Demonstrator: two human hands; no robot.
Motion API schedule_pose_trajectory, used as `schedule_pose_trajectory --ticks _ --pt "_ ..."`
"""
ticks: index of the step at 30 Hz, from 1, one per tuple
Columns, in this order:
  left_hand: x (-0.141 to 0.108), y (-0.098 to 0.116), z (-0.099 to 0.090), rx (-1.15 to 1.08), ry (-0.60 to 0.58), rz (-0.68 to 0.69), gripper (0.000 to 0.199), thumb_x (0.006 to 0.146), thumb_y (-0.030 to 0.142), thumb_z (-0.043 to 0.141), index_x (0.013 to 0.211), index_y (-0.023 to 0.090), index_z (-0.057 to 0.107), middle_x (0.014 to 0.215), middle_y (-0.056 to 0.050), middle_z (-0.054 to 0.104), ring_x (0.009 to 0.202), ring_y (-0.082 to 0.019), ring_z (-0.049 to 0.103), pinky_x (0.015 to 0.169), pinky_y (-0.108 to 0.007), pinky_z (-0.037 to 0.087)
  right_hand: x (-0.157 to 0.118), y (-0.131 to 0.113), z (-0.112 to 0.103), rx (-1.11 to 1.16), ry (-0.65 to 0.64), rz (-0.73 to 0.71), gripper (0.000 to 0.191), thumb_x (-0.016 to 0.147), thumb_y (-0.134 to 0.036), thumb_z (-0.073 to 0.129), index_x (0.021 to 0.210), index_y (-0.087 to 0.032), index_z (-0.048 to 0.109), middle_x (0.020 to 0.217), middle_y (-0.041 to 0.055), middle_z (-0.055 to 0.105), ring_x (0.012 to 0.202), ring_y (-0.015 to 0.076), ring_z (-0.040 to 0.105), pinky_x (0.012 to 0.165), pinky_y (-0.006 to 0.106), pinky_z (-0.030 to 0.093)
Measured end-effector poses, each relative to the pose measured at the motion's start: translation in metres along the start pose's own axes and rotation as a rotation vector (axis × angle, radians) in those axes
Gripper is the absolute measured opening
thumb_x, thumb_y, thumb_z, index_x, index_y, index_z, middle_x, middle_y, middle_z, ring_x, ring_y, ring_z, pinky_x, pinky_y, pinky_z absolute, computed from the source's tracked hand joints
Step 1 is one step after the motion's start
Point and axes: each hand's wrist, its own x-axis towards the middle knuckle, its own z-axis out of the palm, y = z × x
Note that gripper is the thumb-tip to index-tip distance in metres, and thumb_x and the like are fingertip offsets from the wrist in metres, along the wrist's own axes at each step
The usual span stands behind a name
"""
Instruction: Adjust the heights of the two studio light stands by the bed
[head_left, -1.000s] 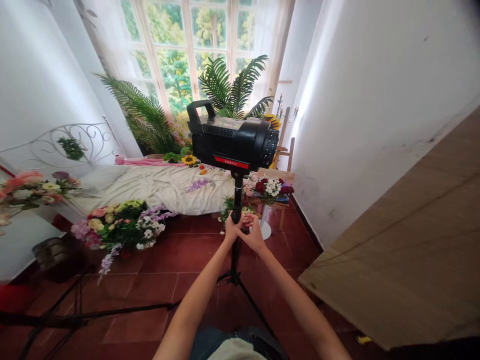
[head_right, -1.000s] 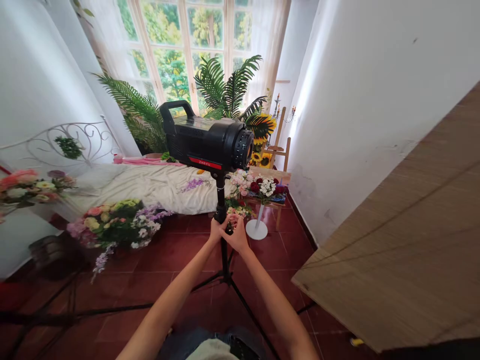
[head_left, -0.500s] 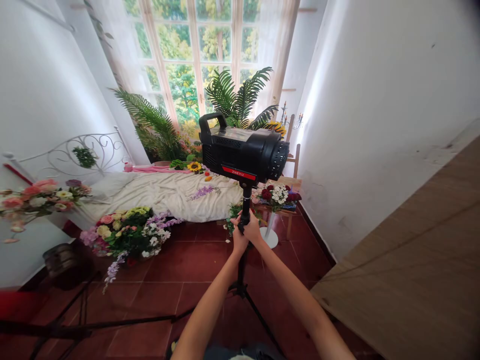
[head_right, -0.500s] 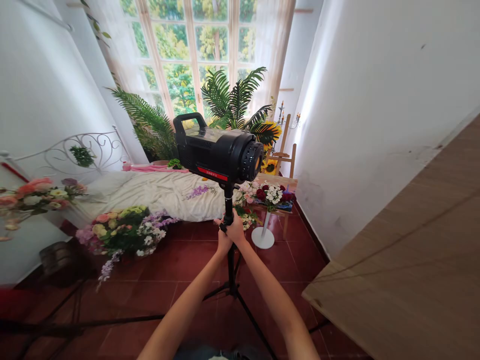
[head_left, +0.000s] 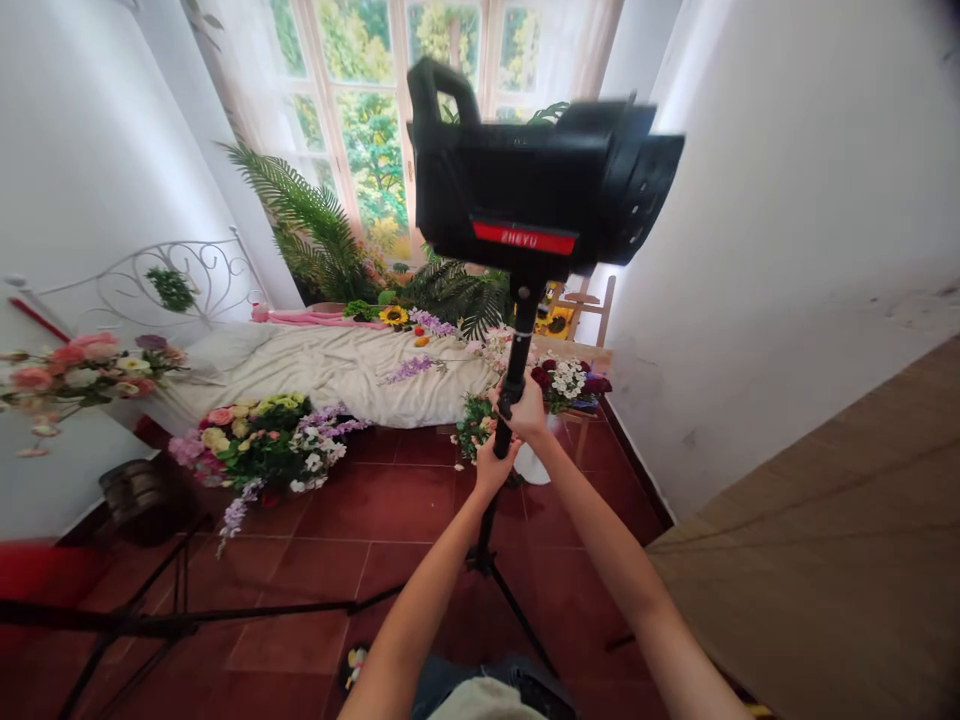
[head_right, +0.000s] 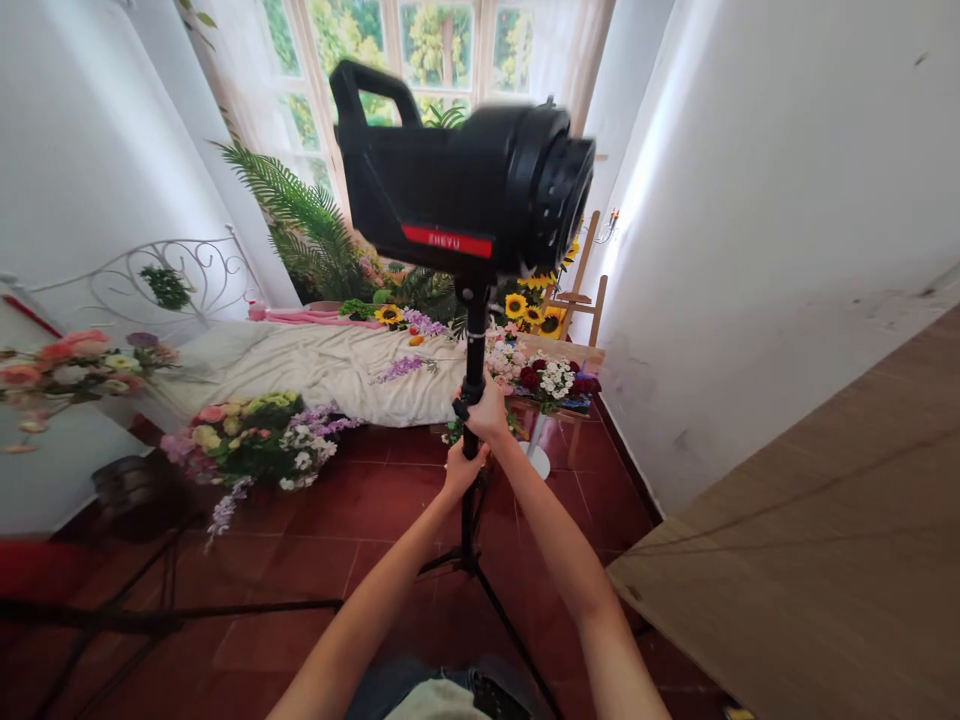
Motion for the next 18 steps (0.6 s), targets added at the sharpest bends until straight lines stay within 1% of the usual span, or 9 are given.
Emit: schedule_pose_trajectory --ticks 2,5,8,10,12,15,18 --pt "0.0 0.002 0.0 -0.011 -0.006 -0.003 0.024 0.071 0.037 0.059 0.081 0.016 0.063 0.072 -0.004 0.065 0.067 -0.015 0.059 0.065 -0.026 0.046 0.017 -0.02 -0.005 -0.005 0.004 -0.048 0.026 0.063 -0.03 0.061 0.082 -0.019 0.047 0.068 -0.0023 0.053 0.057 0.0115 0.05 0.054 0.024 0.043" --pt "-0.001 0.0 0.0 -0.014 -0.004 -0.017 0.026 0.072 0.04 0.059 0.081 0.017 0.064 0.073 -0.004 0.065 0.065 -0.014 0.059 0.064 -0.026 0.046 0.038 -0.048 -0.011 -0.025 0.016 -0.128 0.023 0.065 -0.029 0.06 0.082 -0.019 0.048 0.07 -0.0013 0.054 0.059 0.0122 0.051 0.055 0.025 0.044" --pt "0.0 -0.001 0.001 -0.023 0.005 -0.022 0.027 0.071 0.042 0.06 0.079 0.017 0.065 0.075 -0.004 0.065 0.064 -0.014 0.058 0.062 -0.026 0.046 0.045 -0.062 -0.014 -0.03 0.02 -0.158 0.021 0.067 -0.03 0.06 0.081 -0.019 0.048 0.069 -0.001 0.053 0.06 0.0124 0.051 0.055 0.025 0.044" --pt "0.001 -0.001 0.002 -0.044 0.003 -0.034 0.029 0.069 0.043 0.062 0.08 0.016 0.065 0.073 -0.003 0.065 0.062 -0.013 0.058 0.061 -0.025 0.047 0.041 -0.06 -0.014 -0.033 0.025 -0.145 0.022 0.067 -0.03 0.06 0.082 -0.019 0.048 0.068 -0.0016 0.052 0.059 0.012 0.05 0.054 0.025 0.043" --pt "0.002 0.001 0.004 -0.072 0.007 -0.076 0.03 0.067 0.044 0.064 0.078 0.015 0.066 0.066 -0.003 0.064 0.058 -0.013 0.058 0.057 -0.025 0.046 0.034 -0.051 -0.012 -0.032 0.026 -0.113 0.024 0.065 -0.03 0.06 0.083 -0.019 0.048 0.067 -0.0028 0.052 0.057 0.0113 0.049 0.055 0.025 0.043" --pt "0.003 0.001 0.006 -0.109 0.04 -0.152 0.032 0.063 0.045 0.067 0.071 0.014 0.066 0.055 -0.001 0.06 0.051 -0.013 0.056 0.05 -0.024 0.045 0.024 -0.034 -0.007 -0.03 0.04 -0.052 0.027 0.062 -0.03 0.062 0.082 -0.019 0.048 0.065 -0.0038 0.051 0.056 0.0106 0.049 0.054 0.024 0.043" --pt "0.005 0.0 0.008 -0.128 0.049 -0.183 0.033 0.06 0.045 0.069 0.064 0.013 0.065 0.049 -0.001 0.058 0.048 -0.014 0.055 0.047 -0.024 0.044 0.02 -0.023 -0.005 -0.017 0.046 -0.023 0.028 0.061 -0.03 0.062 0.083 -0.018 0.049 0.067 -0.0028 0.052 0.057 0.0107 0.049 0.053 0.024 0.043"
